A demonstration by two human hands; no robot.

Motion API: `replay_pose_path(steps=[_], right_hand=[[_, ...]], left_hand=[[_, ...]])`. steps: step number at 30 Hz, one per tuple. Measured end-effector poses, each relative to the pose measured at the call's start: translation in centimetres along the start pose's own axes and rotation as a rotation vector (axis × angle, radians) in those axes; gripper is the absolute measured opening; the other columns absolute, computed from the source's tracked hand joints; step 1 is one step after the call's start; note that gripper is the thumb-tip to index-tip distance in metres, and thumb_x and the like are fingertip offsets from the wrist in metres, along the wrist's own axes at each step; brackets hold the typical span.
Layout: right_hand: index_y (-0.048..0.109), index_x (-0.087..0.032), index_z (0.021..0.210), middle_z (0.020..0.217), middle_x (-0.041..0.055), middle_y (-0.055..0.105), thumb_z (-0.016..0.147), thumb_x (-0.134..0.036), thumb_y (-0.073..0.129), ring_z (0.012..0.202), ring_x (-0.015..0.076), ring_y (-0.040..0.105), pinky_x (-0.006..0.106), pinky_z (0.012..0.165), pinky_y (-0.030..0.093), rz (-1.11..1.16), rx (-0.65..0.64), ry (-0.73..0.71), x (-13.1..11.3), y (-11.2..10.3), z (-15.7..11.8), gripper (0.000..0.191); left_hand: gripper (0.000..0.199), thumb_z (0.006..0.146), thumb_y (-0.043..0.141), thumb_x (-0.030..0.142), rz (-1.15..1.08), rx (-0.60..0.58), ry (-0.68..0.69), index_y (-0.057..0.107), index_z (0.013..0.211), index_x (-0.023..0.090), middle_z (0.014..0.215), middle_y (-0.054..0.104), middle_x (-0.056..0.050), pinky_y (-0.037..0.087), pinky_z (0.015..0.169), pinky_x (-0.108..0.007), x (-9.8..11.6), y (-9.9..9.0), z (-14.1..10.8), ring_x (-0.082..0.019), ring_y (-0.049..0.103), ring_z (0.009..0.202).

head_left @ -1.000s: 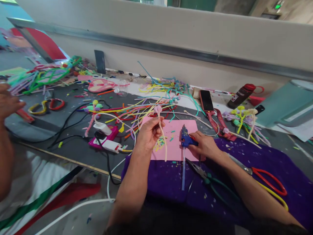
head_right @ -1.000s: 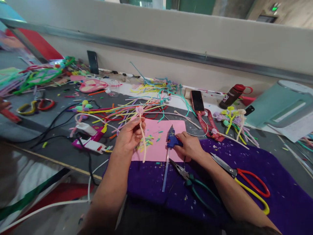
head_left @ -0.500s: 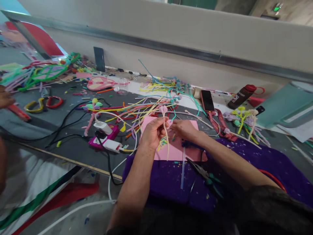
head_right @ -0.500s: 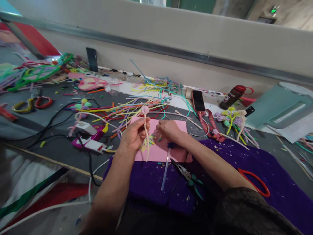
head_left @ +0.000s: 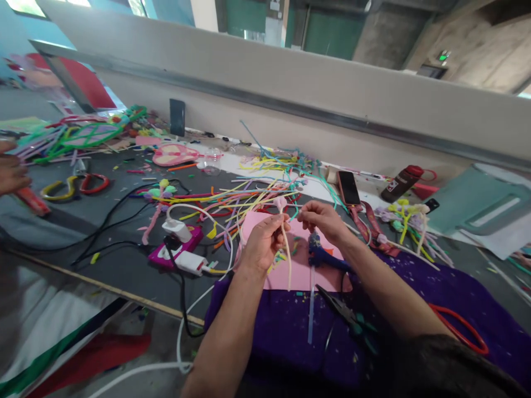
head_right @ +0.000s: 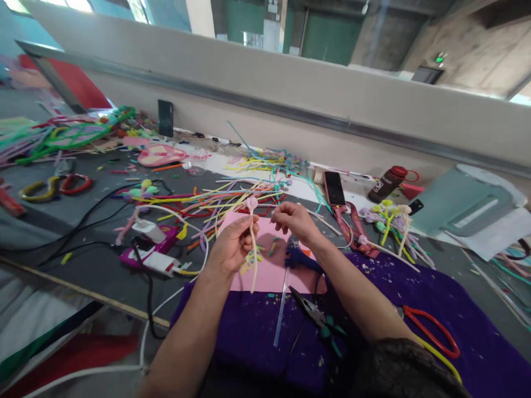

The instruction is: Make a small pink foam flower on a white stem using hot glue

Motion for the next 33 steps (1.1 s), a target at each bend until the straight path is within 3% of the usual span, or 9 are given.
replay_pose_path(steps=[3, 7, 11, 17, 23, 28, 33], right_hand=[[0.055, -0.016, 0.081, 0.067, -0.0011, 0.060, 0.073, -0.028, 0.060, 0.048, 0.0079, 0.053, 0.018, 0.042, 0.039, 0.649, 0.092, 0.115, 0.7, -1.3, -1.7, 0.015], [0.061, -0.016, 0.083, 0.066, -0.0017, 0.060, 0.065, -0.022, 0.069, 0.051, 0.0079, 0.054, 0.018, 0.044, 0.040, 0.887, 0.076, 0.149, 0.3, -1.1, -3.3, 0.020], [0.062, -0.019, 0.096, 0.072, -0.0016, 0.061, 0.067, -0.022, 0.068, 0.055, 0.0079, 0.055, 0.019, 0.047, 0.042, 0.949, 0.062, 0.109, -0.1, -1.4, -3.7, 0.030], [0.065, -0.016, 0.083, 0.069, -0.0019, 0.060, 0.069, -0.019, 0.066, 0.052, 0.0061, 0.053, 0.019, 0.048, 0.042, 0.924, 0.047, 0.107, 0.6, -1.6, -3.6, 0.014], [0.061, -0.019, 0.102, 0.069, -0.0016, 0.059, 0.078, -0.025, 0.057, 0.054, 0.0073, 0.054, 0.020, 0.051, 0.044, 0.879, -0.003, 0.059, 0.2, -1.5, -3.7, 0.025], [0.057, -0.018, 0.085, 0.066, -0.0022, 0.058, 0.078, -0.027, 0.056, 0.055, 0.0097, 0.056, 0.021, 0.047, 0.044, 0.876, -0.003, 0.081, -0.2, -1.3, -3.9, 0.011], [0.059, -0.016, 0.080, 0.068, -0.0008, 0.058, 0.072, -0.025, 0.062, 0.060, 0.0116, 0.058, 0.019, 0.045, 0.043, 0.844, 0.075, 0.141, 0.4, -1.6, -3.9, 0.012]], left_hand=[[0.022, 0.068, 0.065, 0.027, 0.018, -0.017, -0.044, 0.063, 0.084, 0.013, 0.061, 0.057, 0.003, 0.028, 0.032, -0.010, -0.9, 0.6, -0.1, 0.001, 0.041, 0.038], [0.021, 0.069, 0.065, 0.027, 0.066, -0.038, -0.110, 0.062, 0.083, 0.013, 0.060, 0.057, 0.003, 0.028, 0.033, -0.011, -2.3, 1.5, -0.3, 0.000, 0.041, 0.038], [0.019, 0.071, 0.063, 0.028, 0.081, -0.059, -0.137, 0.062, 0.084, 0.013, 0.060, 0.057, 0.003, 0.027, 0.033, -0.012, -3.2, 2.1, -0.3, 0.000, 0.041, 0.037], [0.019, 0.071, 0.064, 0.028, 0.115, -0.018, -0.122, 0.063, 0.083, 0.013, 0.060, 0.058, 0.002, 0.027, 0.033, -0.011, -3.3, 1.9, -0.3, 0.000, 0.042, 0.038], [0.020, 0.070, 0.064, 0.029, 0.124, 0.001, -0.106, 0.062, 0.081, 0.013, 0.059, 0.057, 0.002, 0.025, 0.032, -0.012, -3.3, 1.9, -0.3, -0.001, 0.041, 0.038], [0.020, 0.070, 0.064, 0.029, 0.106, -0.023, -0.126, 0.062, 0.082, 0.013, 0.059, 0.056, 0.002, 0.023, 0.032, -0.012, -3.8, 2.2, -0.2, -0.001, 0.041, 0.038], [0.022, 0.069, 0.064, 0.029, 0.068, -0.028, -0.143, 0.062, 0.083, 0.013, 0.060, 0.057, 0.002, 0.025, 0.033, -0.012, -3.9, 2.3, -0.3, 0.000, 0.041, 0.038]])
Point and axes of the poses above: each hand's wrist, its own z-axis towards the middle knuckle, its own y-axis out of the palm, x = y × z, the point moved 10 cm from there along z, towards the middle knuckle
